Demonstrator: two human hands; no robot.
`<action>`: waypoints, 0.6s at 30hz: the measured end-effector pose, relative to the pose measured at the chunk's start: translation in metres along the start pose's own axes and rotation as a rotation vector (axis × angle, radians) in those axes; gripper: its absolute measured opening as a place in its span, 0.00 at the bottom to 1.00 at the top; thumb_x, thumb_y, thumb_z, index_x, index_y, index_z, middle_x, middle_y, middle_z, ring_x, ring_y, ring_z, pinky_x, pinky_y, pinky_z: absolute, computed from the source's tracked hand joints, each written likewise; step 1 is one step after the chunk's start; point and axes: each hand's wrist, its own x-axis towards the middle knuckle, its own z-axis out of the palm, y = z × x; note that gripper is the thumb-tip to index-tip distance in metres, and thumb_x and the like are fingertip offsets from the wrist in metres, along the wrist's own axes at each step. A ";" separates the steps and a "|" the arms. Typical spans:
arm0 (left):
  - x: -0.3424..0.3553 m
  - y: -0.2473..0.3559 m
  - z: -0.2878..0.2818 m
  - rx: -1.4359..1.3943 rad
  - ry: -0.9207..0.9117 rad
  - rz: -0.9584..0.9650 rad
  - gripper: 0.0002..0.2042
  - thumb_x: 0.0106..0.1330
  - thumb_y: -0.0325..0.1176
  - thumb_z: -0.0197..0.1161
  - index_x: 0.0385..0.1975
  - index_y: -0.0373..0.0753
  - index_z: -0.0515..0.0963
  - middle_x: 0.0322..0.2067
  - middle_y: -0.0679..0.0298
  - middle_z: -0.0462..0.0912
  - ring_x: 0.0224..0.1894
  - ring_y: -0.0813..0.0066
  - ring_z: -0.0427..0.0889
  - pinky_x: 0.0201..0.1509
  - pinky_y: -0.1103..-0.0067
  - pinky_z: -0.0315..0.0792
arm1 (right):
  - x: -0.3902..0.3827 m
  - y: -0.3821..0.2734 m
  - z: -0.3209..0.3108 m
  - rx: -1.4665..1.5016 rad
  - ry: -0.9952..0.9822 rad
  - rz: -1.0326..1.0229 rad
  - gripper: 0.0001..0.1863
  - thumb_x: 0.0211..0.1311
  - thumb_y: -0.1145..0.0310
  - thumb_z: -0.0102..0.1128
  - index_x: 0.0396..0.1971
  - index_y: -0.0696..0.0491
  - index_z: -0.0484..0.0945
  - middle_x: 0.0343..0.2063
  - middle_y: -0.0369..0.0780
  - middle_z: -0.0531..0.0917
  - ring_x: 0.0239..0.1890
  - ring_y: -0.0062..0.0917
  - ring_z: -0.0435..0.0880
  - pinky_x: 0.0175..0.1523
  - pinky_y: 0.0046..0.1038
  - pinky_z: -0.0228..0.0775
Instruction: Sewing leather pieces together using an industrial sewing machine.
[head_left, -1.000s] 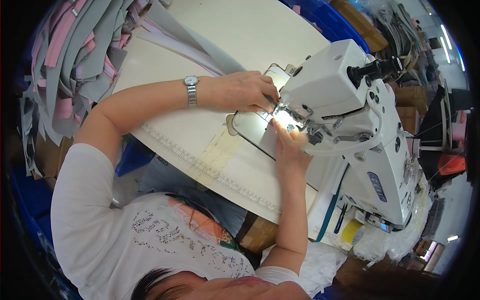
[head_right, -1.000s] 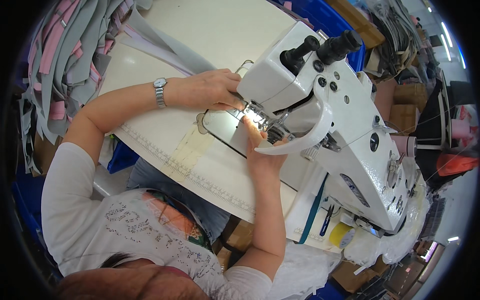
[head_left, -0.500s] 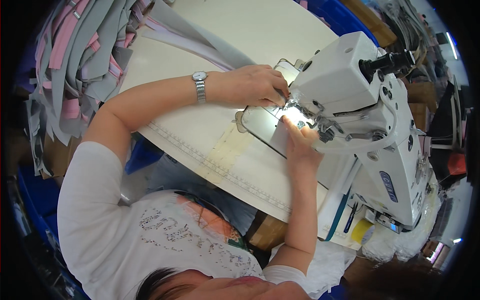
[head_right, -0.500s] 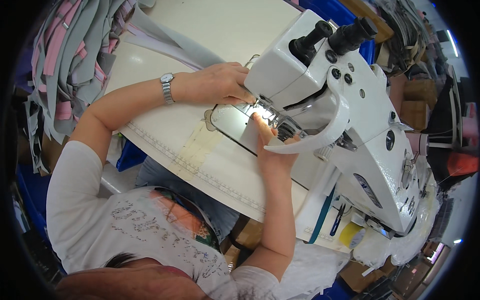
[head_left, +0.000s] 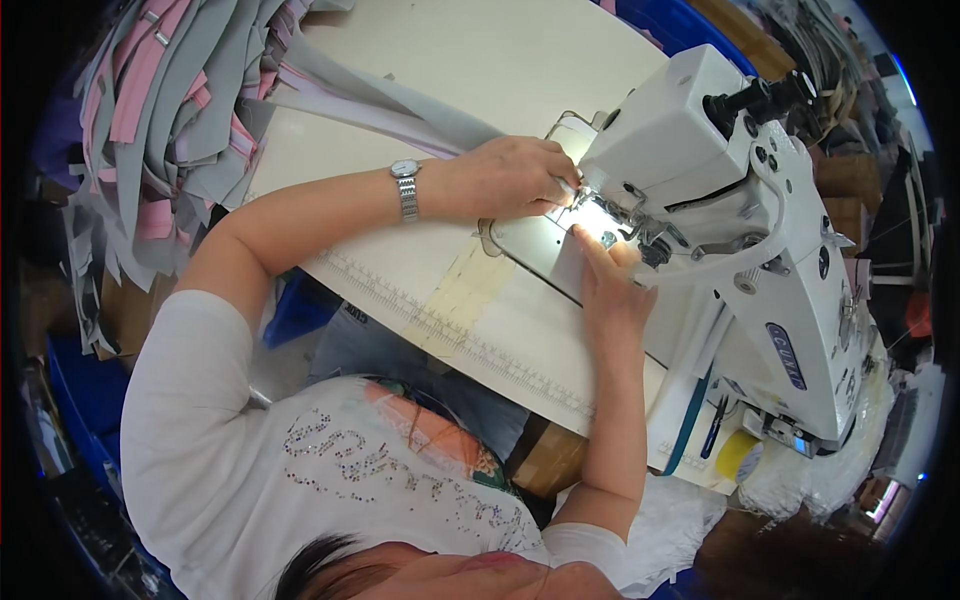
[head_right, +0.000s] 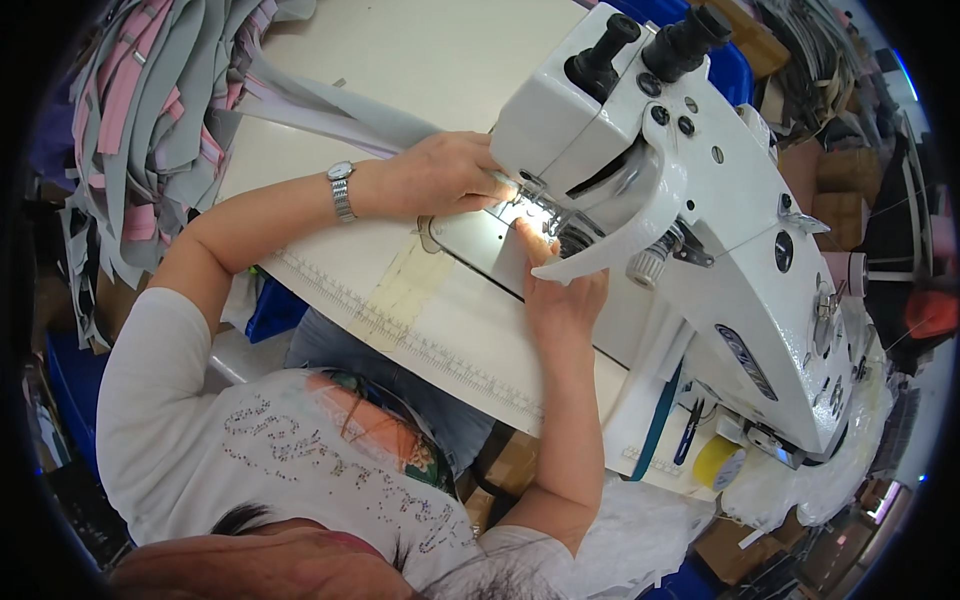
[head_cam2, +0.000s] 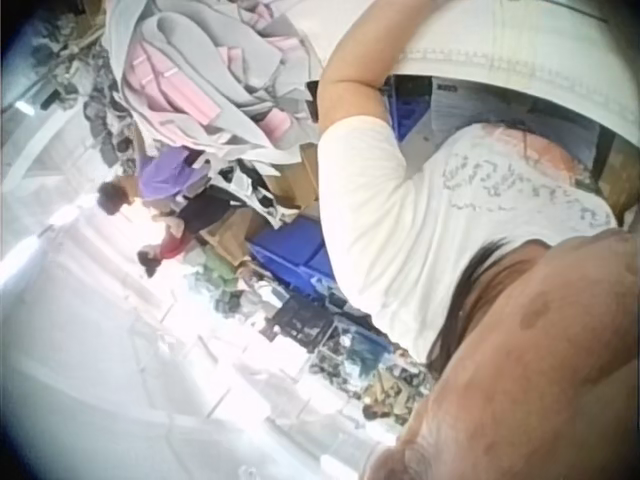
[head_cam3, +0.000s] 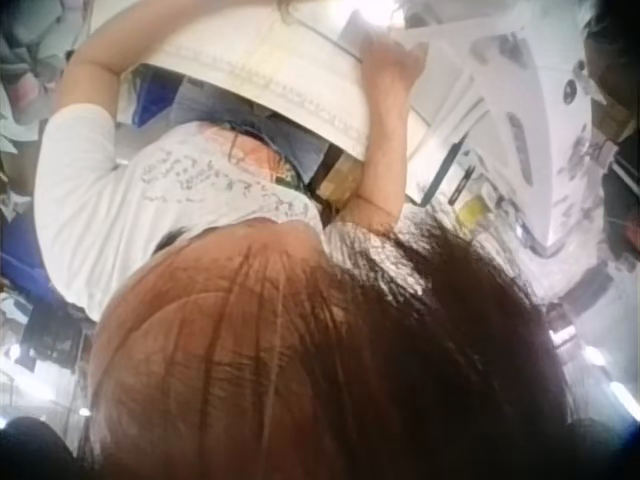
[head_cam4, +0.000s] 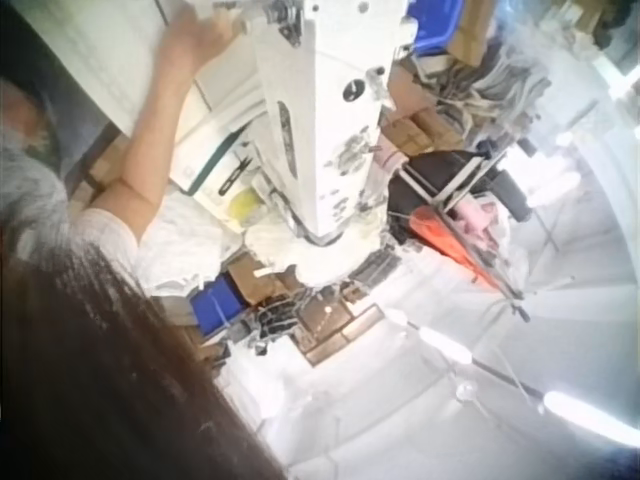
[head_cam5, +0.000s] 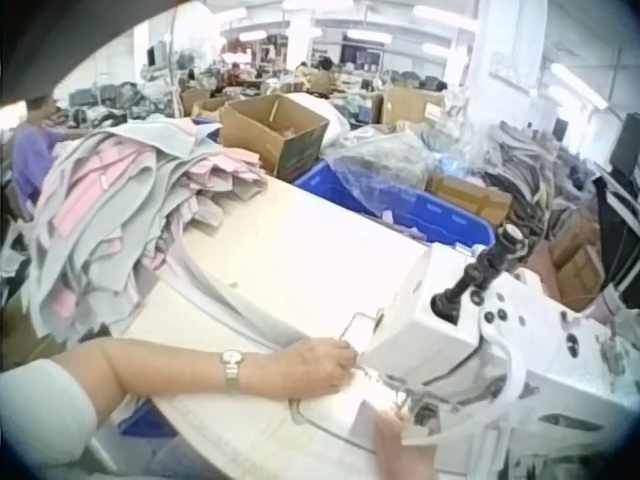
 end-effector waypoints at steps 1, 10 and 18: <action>0.000 0.001 0.000 0.001 -0.001 -0.001 0.05 0.57 0.30 0.66 0.29 0.37 0.85 0.42 0.67 0.83 0.47 0.70 0.79 0.49 0.74 0.75 | 0.001 0.000 0.000 0.020 -0.008 0.004 0.14 0.59 0.70 0.63 0.42 0.35 0.86 0.19 0.35 0.71 0.26 0.28 0.76 0.32 0.32 0.70; -0.006 0.000 -0.017 0.035 -0.122 0.028 0.13 0.63 0.28 0.60 0.46 0.39 0.80 0.52 0.62 0.79 0.53 0.65 0.77 0.58 0.72 0.71 | 0.007 -0.004 -0.009 0.062 -0.004 -0.006 0.14 0.58 0.71 0.63 0.42 0.36 0.86 0.20 0.36 0.74 0.26 0.30 0.78 0.35 0.33 0.71; -0.051 -0.020 -0.071 0.352 -0.196 -0.033 0.21 0.66 0.28 0.56 0.60 0.51 0.72 0.59 0.57 0.73 0.58 0.61 0.75 0.58 0.71 0.71 | 0.000 0.001 -0.004 0.028 -0.077 0.023 0.21 0.51 0.73 0.67 0.44 0.32 0.84 0.25 0.38 0.80 0.35 0.34 0.78 0.41 0.34 0.74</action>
